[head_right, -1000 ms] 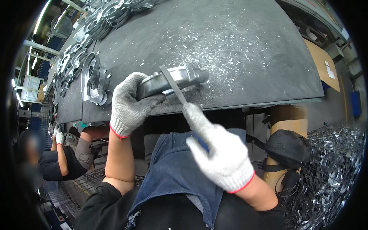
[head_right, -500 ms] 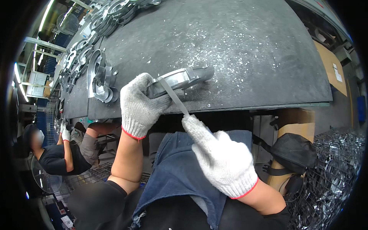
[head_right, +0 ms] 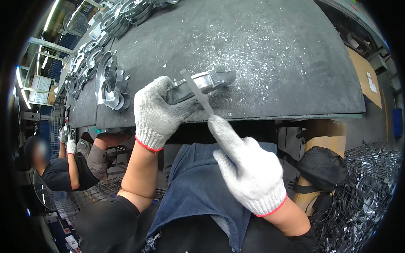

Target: The person deburrs metal parts using a hand file, rotating each piece to scrape along different edges and surfaces, and places the parts on the workbench.

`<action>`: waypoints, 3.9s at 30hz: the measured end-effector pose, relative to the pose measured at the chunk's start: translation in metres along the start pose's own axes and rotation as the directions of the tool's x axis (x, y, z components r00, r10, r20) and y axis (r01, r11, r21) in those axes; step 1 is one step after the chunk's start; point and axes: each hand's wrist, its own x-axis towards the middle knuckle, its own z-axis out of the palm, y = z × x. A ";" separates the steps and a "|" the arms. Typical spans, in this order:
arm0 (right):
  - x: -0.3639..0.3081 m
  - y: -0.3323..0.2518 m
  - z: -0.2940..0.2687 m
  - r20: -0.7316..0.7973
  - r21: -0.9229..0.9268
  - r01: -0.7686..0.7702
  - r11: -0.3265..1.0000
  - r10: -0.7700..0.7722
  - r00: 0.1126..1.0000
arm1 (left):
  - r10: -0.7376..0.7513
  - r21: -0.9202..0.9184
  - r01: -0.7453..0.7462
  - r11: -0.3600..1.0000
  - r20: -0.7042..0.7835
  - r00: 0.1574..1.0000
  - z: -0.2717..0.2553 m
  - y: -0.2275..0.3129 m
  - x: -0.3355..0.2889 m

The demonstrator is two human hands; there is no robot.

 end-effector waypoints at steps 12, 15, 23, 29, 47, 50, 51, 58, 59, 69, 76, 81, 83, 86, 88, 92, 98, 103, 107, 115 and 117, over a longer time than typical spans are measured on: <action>-0.004 -0.003 0.006 0.003 -0.204 -0.003 0.979 0.004 1.000 | -0.081 -0.021 0.082 0.996 0.052 0.995 0.000 0.008 0.001; -0.001 -0.001 0.006 -0.017 -0.220 -0.010 0.975 0.006 1.000 | -0.063 0.013 0.063 0.998 0.052 0.997 -0.002 0.007 -0.001; 0.000 0.022 0.001 0.298 0.653 -0.284 0.702 0.107 0.949 | -0.071 0.005 0.071 0.997 0.042 0.997 -0.002 0.010 0.005; 0.000 0.035 -0.009 0.484 0.857 -0.507 0.090 0.196 0.853 | -0.005 0.151 -0.011 0.988 0.104 0.995 -0.003 0.022 0.016; -0.023 0.011 -0.059 -0.036 -0.145 -0.103 0.984 0.099 0.994 | 0.127 0.259 -0.180 0.949 0.210 0.969 0.009 0.092 0.046; -0.024 -0.006 -0.060 -0.049 -0.354 -0.141 0.925 0.132 0.990 | 0.080 0.279 -0.156 0.947 0.266 0.961 0.001 0.107 0.048; -0.023 -0.012 -0.061 0.008 -0.425 -0.192 0.884 0.216 0.976 | 0.094 0.270 -0.168 0.948 0.267 0.959 0.002 0.107 0.047; -0.024 -0.002 -0.053 0.132 0.333 -0.343 0.878 0.317 0.939 | 0.054 0.200 -0.113 0.973 0.277 0.959 -0.003 0.103 0.039; -0.023 -0.001 -0.052 0.229 0.523 -0.421 0.741 0.353 0.907 | 0.025 0.227 -0.090 0.970 0.274 0.961 -0.002 0.100 0.037; -0.019 0.010 -0.024 0.342 0.753 -0.469 0.462 0.335 0.878 | -0.043 0.150 0.004 0.989 0.259 0.965 -0.014 0.067 0.020; -0.021 0.007 -0.032 0.448 0.797 -0.573 0.192 0.449 0.773 | -0.001 0.096 -0.018 0.995 0.201 0.980 -0.007 0.060 -0.006; -0.025 0.004 -0.021 0.416 0.826 -0.532 0.184 0.439 0.797 | 0.004 0.065 -0.015 0.998 0.163 0.987 -0.007 0.067 -0.009; -0.020 0.003 -0.024 0.419 0.821 -0.541 0.185 0.447 0.790 | 0.017 0.016 -0.019 1.000 0.134 0.991 -0.007 0.053 -0.007; -0.016 0.017 -0.033 0.365 0.875 -0.445 0.192 0.343 0.865 | -0.070 -0.177 0.111 0.978 0.224 0.972 -0.020 0.014 0.003; -0.018 0.027 -0.028 0.271 0.875 -0.361 0.322 0.292 0.917 | -0.134 -0.334 0.214 0.918 0.246 0.960 -0.029 -0.013 0.011; 0.006 0.025 0.009 0.176 0.501 -0.254 0.828 0.190 0.966 | 0.037 -0.161 -0.017 0.987 0.119 0.992 -0.027 -0.013 0.023; 0.005 0.024 0.009 0.216 0.510 -0.232 0.828 0.138 0.967 | 0.001 -0.031 0.005 0.999 0.202 0.979 -0.018 -0.007 0.015; 0.015 0.026 0.000 0.141 0.494 -0.314 0.811 0.281 0.949 | 0.054 0.093 -0.065 0.994 0.111 0.992 -0.015 0.001 0.007; 0.010 0.022 0.001 0.199 0.562 -0.241 0.791 0.154 0.968 | 0.095 -0.005 -0.095 0.995 0.087 0.992 -0.014 -0.003 0.009; 0.012 0.025 0.012 0.219 0.103 -0.011 0.995 -0.012 0.976 | 0.063 0.030 -0.069 0.997 0.157 0.986 -0.028 -0.042 0.016; 0.015 0.021 0.010 0.209 -0.095 0.063 0.994 -0.042 0.977 | 0.142 -0.054 -0.135 0.989 0.187 0.972 -0.030 -0.061 0.017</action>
